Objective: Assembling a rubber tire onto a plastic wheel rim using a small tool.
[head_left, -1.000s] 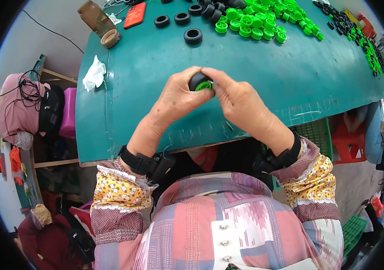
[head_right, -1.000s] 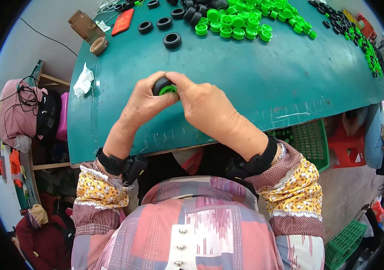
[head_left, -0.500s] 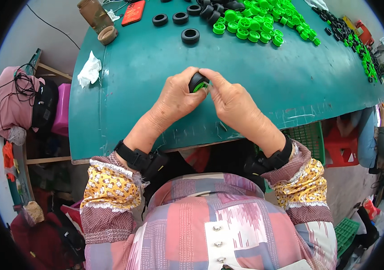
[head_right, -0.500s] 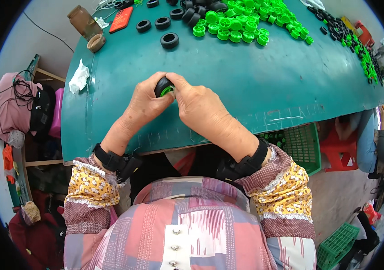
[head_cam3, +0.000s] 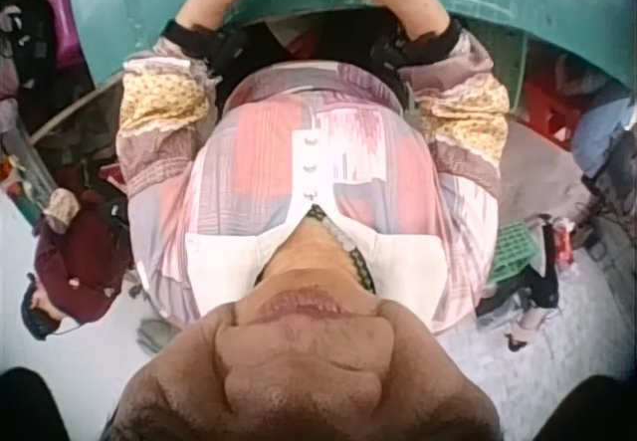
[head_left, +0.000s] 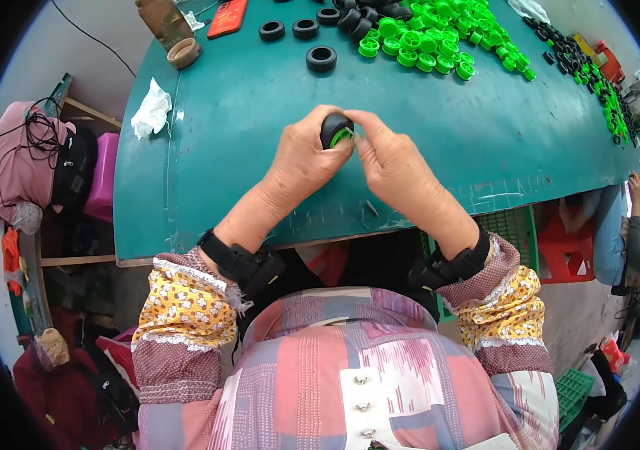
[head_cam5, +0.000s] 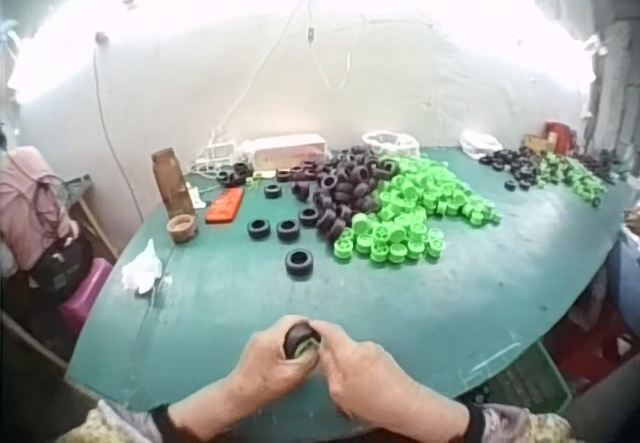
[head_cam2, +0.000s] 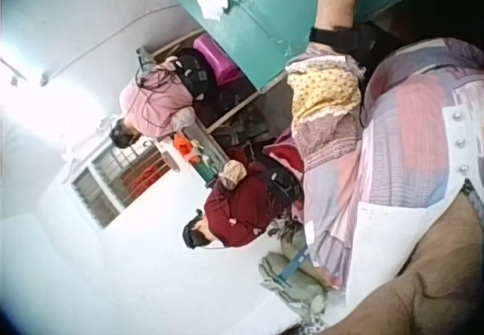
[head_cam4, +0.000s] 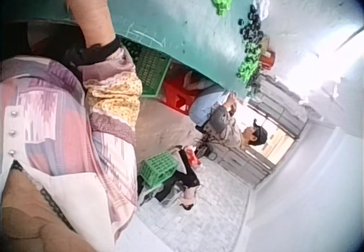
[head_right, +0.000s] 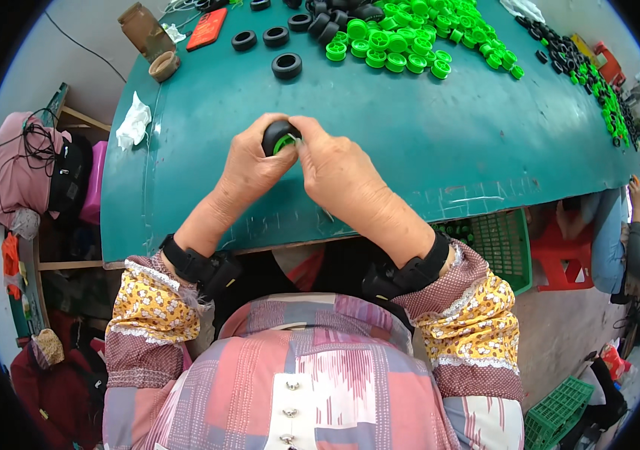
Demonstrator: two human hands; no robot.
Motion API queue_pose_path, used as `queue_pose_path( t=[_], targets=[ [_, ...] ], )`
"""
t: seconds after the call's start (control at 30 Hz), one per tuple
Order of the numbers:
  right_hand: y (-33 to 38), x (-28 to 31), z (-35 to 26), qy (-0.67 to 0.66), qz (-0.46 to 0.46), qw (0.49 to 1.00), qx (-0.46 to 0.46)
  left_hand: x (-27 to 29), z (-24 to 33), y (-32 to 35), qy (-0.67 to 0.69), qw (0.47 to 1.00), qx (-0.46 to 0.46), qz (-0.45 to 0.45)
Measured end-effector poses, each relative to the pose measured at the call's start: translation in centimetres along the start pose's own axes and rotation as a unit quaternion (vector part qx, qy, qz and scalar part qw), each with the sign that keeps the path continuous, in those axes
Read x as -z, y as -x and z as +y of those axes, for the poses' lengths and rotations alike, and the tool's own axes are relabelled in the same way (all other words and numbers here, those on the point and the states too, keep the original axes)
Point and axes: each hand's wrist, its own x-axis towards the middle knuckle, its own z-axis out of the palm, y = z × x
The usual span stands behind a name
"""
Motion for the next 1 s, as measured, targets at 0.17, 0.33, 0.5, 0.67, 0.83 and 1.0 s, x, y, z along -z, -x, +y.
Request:
queue_pose_path(
  t=[0.17,0.33,0.5,0.67,0.83,1.0],
  targets=[
    [0.9,-0.5,-0.8,0.071,0.012,0.997,0.027,0.5,0.0,-0.4,0.014,0.998,0.000,-0.053],
    [0.1,-0.3,-0.1,0.036,-0.008,0.999,-0.017,0.7,-0.2,-0.5,-0.025,0.996,0.047,-0.070],
    [0.8,-0.3,-0.8,0.064,0.029,0.997,0.020,-0.3,-0.2,-0.3,0.022,1.000,-0.019,-0.005],
    [1.0,-0.4,-0.3,0.061,-0.002,0.998,-0.004,0.9,-0.5,-0.6,-0.018,0.992,0.044,-0.118],
    [0.3,-0.2,0.6,-0.043,0.003,0.999,-0.010,-0.3,-0.1,0.3,-0.050,0.999,-0.001,-0.005],
    [1.4,-0.2,-1.2,0.038,-0.004,0.999,-0.023,0.9,-0.3,-0.5,-0.033,0.994,0.017,-0.107]
  ],
)
